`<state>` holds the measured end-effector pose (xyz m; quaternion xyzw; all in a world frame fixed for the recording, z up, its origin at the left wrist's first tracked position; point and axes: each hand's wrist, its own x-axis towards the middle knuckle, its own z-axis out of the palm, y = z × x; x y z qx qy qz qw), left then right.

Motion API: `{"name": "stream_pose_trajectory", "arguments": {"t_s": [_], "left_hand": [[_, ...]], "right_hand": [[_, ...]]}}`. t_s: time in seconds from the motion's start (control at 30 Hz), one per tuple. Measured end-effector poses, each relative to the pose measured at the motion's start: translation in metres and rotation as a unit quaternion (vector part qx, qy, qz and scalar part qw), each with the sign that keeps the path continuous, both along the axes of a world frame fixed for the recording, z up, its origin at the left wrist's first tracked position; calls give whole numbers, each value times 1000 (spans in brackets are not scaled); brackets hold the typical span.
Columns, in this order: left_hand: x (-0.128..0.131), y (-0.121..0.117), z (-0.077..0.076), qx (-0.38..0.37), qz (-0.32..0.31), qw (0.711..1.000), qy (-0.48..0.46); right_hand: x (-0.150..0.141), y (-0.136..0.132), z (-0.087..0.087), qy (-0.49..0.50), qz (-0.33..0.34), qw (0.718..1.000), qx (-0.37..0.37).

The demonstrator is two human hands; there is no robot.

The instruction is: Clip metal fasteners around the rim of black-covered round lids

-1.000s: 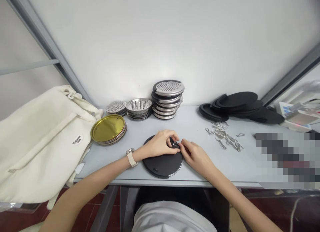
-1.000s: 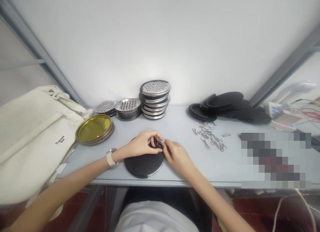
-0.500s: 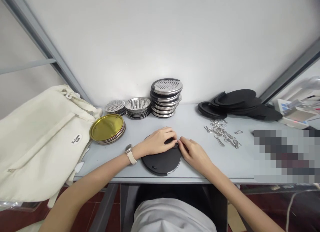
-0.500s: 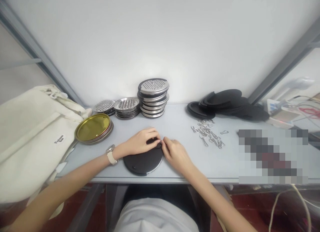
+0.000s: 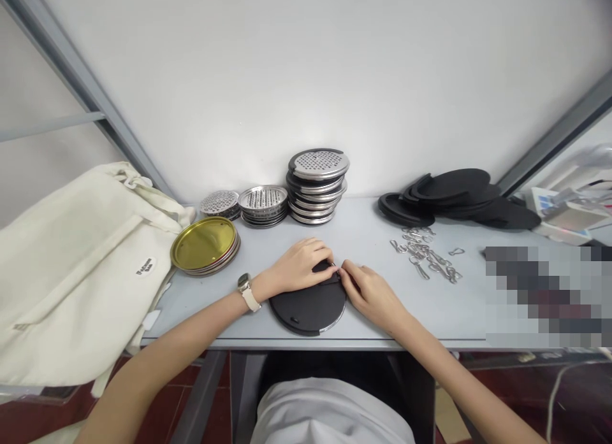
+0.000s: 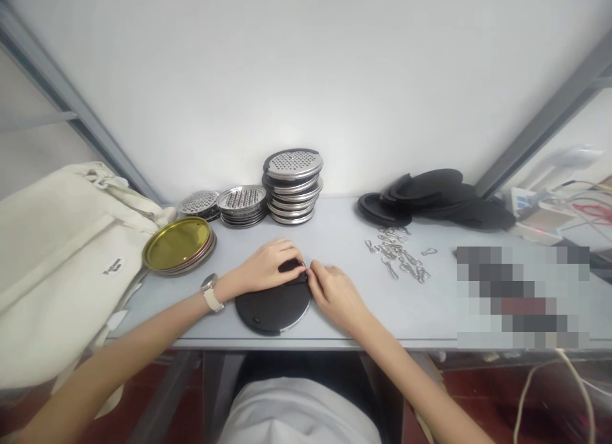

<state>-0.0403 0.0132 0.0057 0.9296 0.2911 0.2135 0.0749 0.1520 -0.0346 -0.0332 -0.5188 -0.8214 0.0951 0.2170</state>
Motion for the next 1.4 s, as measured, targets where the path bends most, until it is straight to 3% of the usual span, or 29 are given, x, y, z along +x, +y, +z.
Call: {"name": "stream_pose_trajectory", "arguments": {"t_s": [0.17,0.37,0.73,1.07,1.4], "left_hand": [[1,0,2,7,-6,1000,-2],[0,-1,3,-60,-36,997,-31],[-2,-1,4,-88,-57,994,-21],[-3,1,8,-146,-69,985,-66],[-7,3,14,-160,-93,982,-46]], "right_hand": [[0,1,0,3,-6,1000,-6],[0,1,0,27,-8,999,-23],[-1,0,4,59,5,998,-28],[1,0,2,47,9,999,-22],[0,-1,6,113,5,992,-60]]}}
